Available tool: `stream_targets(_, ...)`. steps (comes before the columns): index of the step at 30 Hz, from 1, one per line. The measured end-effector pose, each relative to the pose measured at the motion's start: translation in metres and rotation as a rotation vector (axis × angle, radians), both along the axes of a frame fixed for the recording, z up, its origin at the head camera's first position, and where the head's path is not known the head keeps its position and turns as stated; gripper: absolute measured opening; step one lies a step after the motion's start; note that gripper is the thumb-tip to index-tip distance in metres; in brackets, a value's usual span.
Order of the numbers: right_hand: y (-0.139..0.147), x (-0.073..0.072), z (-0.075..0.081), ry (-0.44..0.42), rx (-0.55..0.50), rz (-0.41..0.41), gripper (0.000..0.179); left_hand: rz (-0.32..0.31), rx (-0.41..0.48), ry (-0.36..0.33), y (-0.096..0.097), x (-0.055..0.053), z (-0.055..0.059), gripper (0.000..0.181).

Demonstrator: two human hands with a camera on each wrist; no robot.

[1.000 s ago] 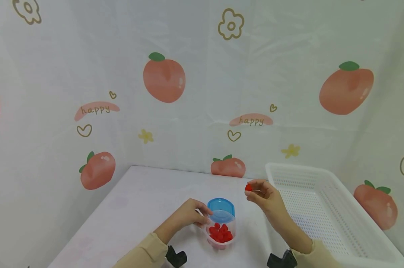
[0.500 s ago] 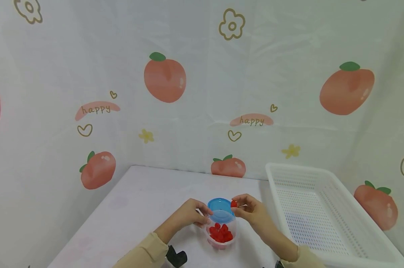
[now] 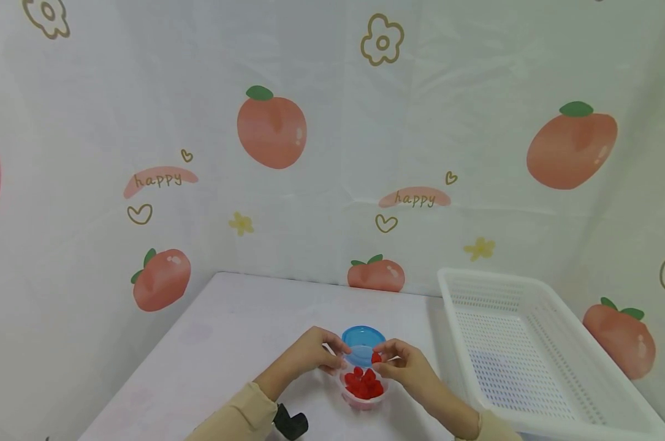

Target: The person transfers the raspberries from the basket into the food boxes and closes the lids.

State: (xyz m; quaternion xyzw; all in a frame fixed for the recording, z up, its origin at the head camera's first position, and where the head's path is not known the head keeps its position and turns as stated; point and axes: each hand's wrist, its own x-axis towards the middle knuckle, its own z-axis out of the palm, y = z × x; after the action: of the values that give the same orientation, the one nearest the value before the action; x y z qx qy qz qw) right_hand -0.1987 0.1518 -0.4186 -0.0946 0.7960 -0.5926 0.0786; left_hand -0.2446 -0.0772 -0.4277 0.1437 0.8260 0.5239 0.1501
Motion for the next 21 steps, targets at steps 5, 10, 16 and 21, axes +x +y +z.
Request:
stream_targets(5, 0.001, -0.0028, -0.0063, -0.007, 0.021, -0.015, 0.037, -0.007, 0.002, 0.003, -0.0003, -0.0011, -0.0005, 0.02)
stream_targets(10, 0.0005, -0.0027, -0.0065, -0.012, 0.035, -0.022, 0.037, -0.01, 0.007, 0.006, -0.0004, -0.0012, -0.0008, 0.02)
stream_targets(16, 0.0004, -0.0023, -0.0061, 0.0, 0.049, -0.024, 0.035, -0.01, 0.008, 0.007, -0.0005, -0.0011, -0.0004, 0.02)
stream_targets(21, 0.0017, -0.0043, -0.0085, 0.019, 0.035, -0.008, 0.034, -0.014, 0.015, 0.017, -0.0014, -0.0008, -0.0008, 0.021)
